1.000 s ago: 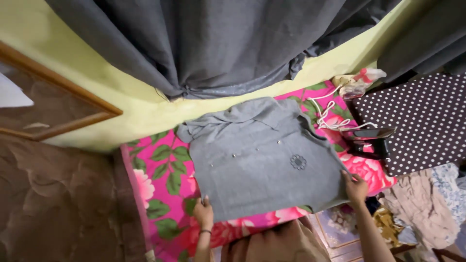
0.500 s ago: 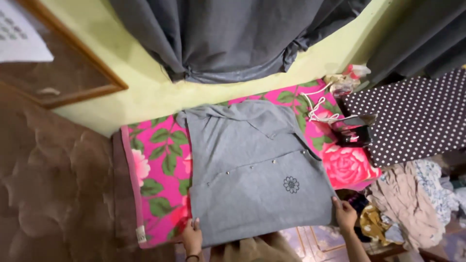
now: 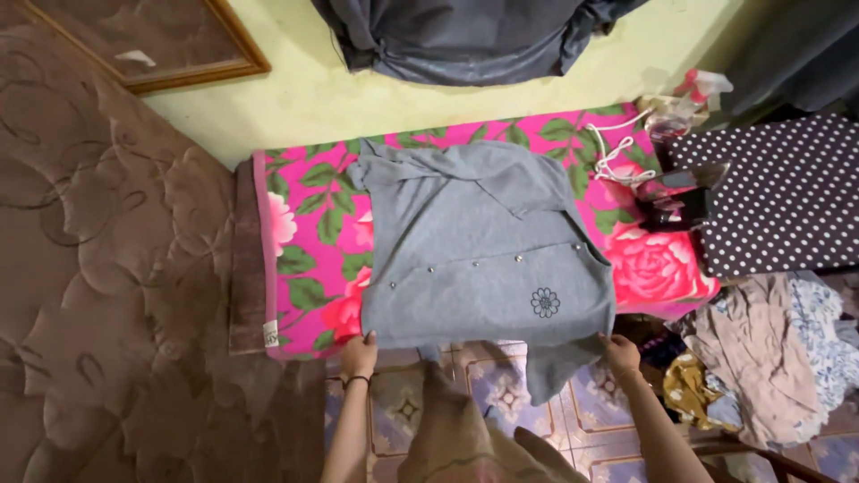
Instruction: Ironing and folding a grey garment on a floral-covered surface.
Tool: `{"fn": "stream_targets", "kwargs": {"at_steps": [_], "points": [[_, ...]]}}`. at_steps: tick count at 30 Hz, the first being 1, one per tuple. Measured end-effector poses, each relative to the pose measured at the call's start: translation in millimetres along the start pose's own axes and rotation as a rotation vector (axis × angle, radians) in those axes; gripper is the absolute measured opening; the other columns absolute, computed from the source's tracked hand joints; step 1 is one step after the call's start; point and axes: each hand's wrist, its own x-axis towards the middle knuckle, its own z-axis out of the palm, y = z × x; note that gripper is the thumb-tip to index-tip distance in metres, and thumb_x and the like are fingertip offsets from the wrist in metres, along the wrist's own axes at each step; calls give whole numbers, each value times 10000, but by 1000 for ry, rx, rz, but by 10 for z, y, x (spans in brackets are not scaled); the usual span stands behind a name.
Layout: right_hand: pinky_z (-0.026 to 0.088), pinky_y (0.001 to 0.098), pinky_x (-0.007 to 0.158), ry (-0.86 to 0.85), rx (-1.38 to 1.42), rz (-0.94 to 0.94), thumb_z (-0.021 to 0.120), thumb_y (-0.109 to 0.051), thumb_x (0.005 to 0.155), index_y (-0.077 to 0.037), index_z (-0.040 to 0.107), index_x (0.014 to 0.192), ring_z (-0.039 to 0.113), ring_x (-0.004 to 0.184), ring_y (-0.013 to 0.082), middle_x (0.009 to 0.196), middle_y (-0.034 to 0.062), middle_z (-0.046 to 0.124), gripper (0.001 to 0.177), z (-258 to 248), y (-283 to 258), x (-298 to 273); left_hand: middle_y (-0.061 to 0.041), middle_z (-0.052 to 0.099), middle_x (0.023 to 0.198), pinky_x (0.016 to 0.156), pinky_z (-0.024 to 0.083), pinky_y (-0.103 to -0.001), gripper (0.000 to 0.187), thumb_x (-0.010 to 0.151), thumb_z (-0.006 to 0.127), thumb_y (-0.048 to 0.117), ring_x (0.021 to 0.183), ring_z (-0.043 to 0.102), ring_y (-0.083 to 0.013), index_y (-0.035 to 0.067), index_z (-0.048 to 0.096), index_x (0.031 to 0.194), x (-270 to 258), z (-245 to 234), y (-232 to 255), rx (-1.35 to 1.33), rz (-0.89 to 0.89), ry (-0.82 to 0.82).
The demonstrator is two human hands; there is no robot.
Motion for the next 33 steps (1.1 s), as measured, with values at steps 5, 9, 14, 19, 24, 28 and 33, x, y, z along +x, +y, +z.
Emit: {"fn": "stream_targets", "kwargs": {"at_steps": [5,9,14,19,24,28,33], "points": [[538,444,782,417,-86,-209,793,-202,841,-30,719,1048,688,825,316,876,132,715,279,99,-839,-121,-206,742,890,790,552,-558,593,937,547,649,906,711,-428,105,779,891,245,-437,404,65,-64,-16],[540,426,883,421,-21,-517,771,-138,831,-17,668,1134,671,966,345,1066,183,674,342,255,-1698,-17,-192,747,858,771,559,-532,582,930,571,638,878,723,-411,89,758,977,1030,-180,332,-145,37,5],[522,454,930,331,-83,-819,756,-104,828,-37,677,1061,637,1078,388,1145,174,658,255,684,-3472,102,-176,736,1028,828,570,-459,708,866,697,564,949,723,-322,20,567,1301,2195,29,769,-529,104,-15],[501,477,945,366,-8,-929,725,-100,886,-35,673,1004,633,1076,398,1093,165,678,144,1330,-4711,931,-225,617,1316,946,525,-453,1064,755,837,511,1140,635,-327,-43,342,1517,3122,-319,1737,-703,327,77],[545,451,899,248,-8,-850,673,-161,938,-54,720,1053,685,1019,387,1082,180,728,163,2133,-4838,2085,-257,589,1384,997,482,-476,1029,771,924,421,1228,586,-395,46,370,1554,3519,-722,2559,-397,52,57],[555,453,890,-252,-406,-471,658,-304,928,-192,777,1104,727,930,357,1038,167,760,240,2309,-5015,1942,-190,711,1266,979,522,-423,782,748,861,275,1139,678,-334,84,526,1428,3820,-505,2306,-495,45,-223],[542,430,749,-787,-800,-869,743,-392,741,-165,766,917,705,805,284,854,101,742,288,2178,-4655,1969,-104,690,1245,1048,506,-332,452,733,703,-99,1190,653,-215,57,656,1155,3730,-1029,1929,-959,598,-516]]}}
